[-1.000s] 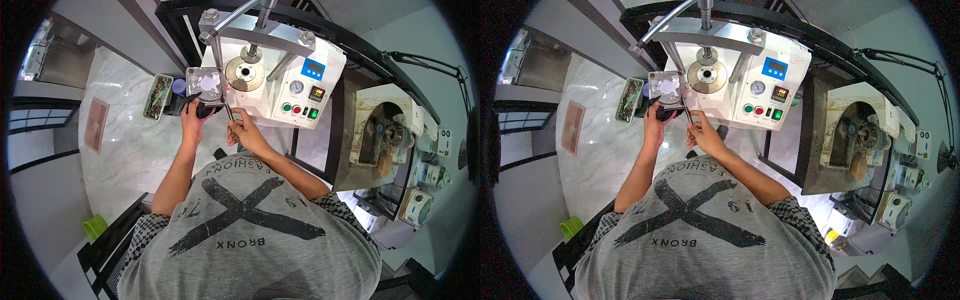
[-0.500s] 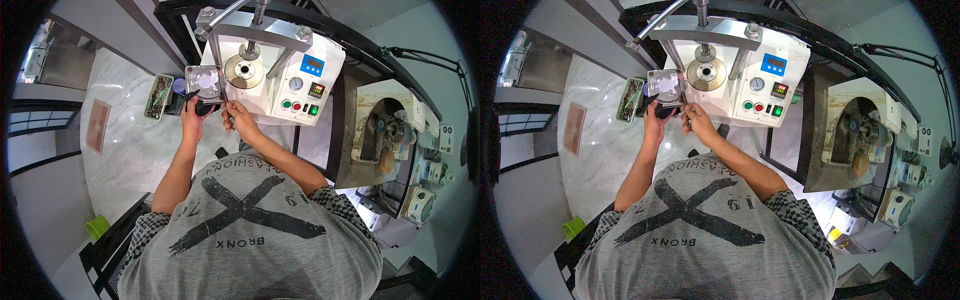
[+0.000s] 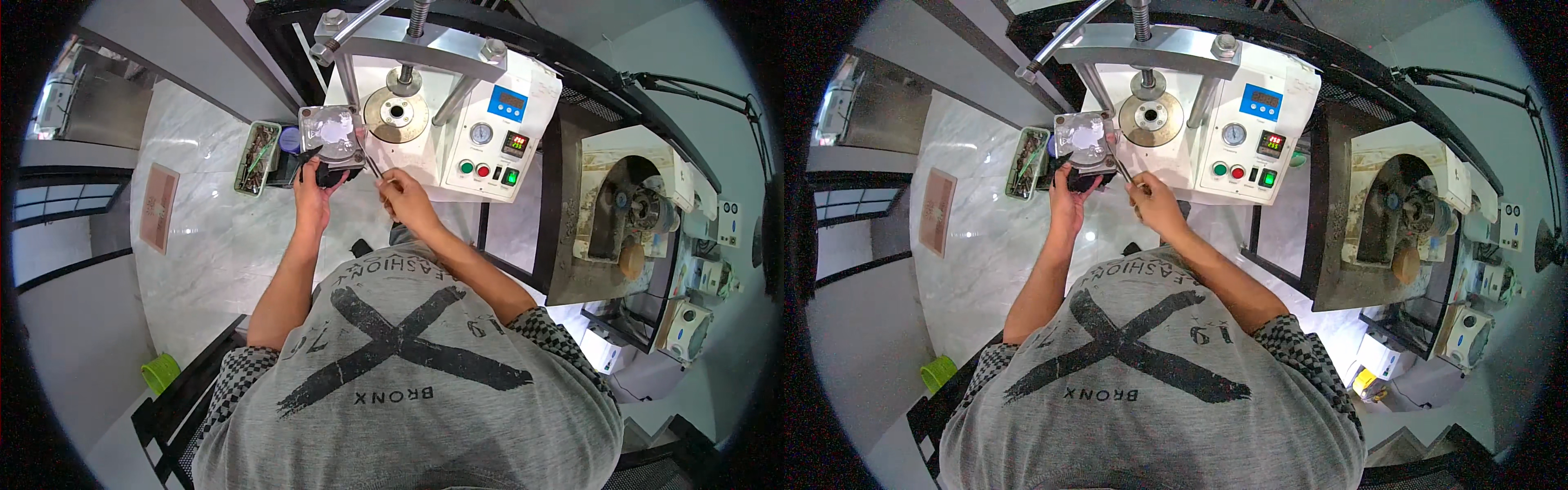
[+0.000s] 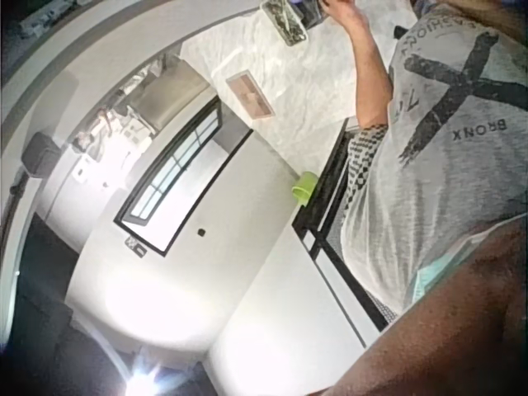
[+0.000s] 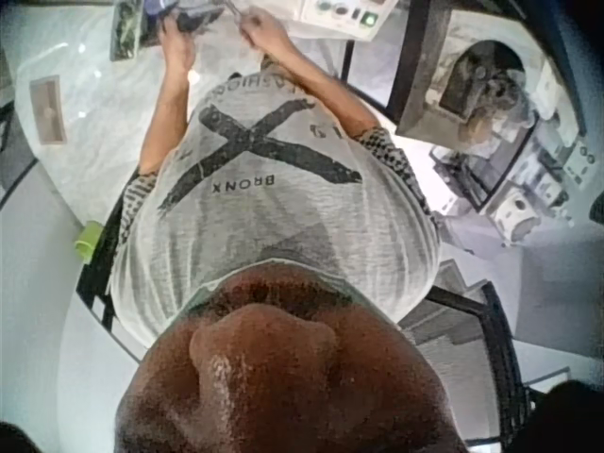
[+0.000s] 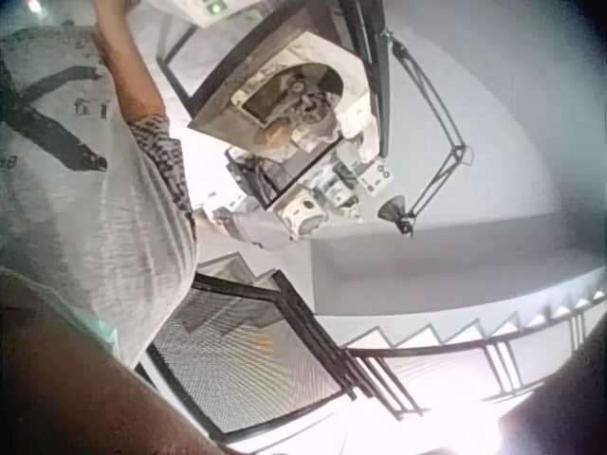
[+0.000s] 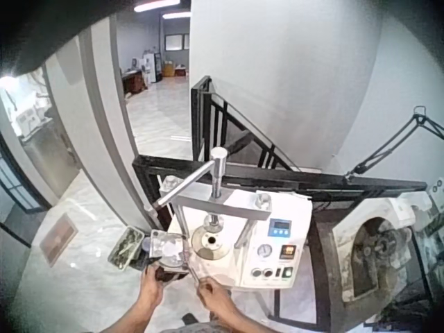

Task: The person operates a hydraulic press to compress a metal dental flask. They press a button on the machine, turn a lever to apply pressure, and then release the lever to remove the flask.

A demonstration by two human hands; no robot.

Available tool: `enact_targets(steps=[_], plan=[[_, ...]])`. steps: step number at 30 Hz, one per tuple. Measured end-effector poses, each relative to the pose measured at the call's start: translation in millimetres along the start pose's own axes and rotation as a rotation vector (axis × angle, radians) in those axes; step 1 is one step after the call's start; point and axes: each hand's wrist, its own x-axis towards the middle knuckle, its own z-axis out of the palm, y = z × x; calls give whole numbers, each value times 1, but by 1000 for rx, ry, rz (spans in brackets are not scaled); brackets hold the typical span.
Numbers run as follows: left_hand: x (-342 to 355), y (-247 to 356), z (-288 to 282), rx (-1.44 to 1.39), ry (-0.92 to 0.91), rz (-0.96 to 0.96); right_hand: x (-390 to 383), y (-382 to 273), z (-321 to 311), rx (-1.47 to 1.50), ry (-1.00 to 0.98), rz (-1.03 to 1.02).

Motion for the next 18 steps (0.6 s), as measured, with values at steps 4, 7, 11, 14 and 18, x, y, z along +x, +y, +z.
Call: enact_targets(steps=[4, 7, 11, 14, 18], plan=[[-1, 1, 3, -5, 12, -4, -12, -9, 4, -369, 179, -107], [-4, 3, 6, -44, 11, -12, -15, -12, 7, -384, 119, -124], [-7, 5, 9, -29, 17, 4, -11, -7, 14, -547, 146, -174], [-7, 3, 9, -17, 21, 11, -11, 0, 12, -162, 9, -45], [-3, -3, 4, -23, 18, 13, -20, 12, -1, 320, -209, 174]])
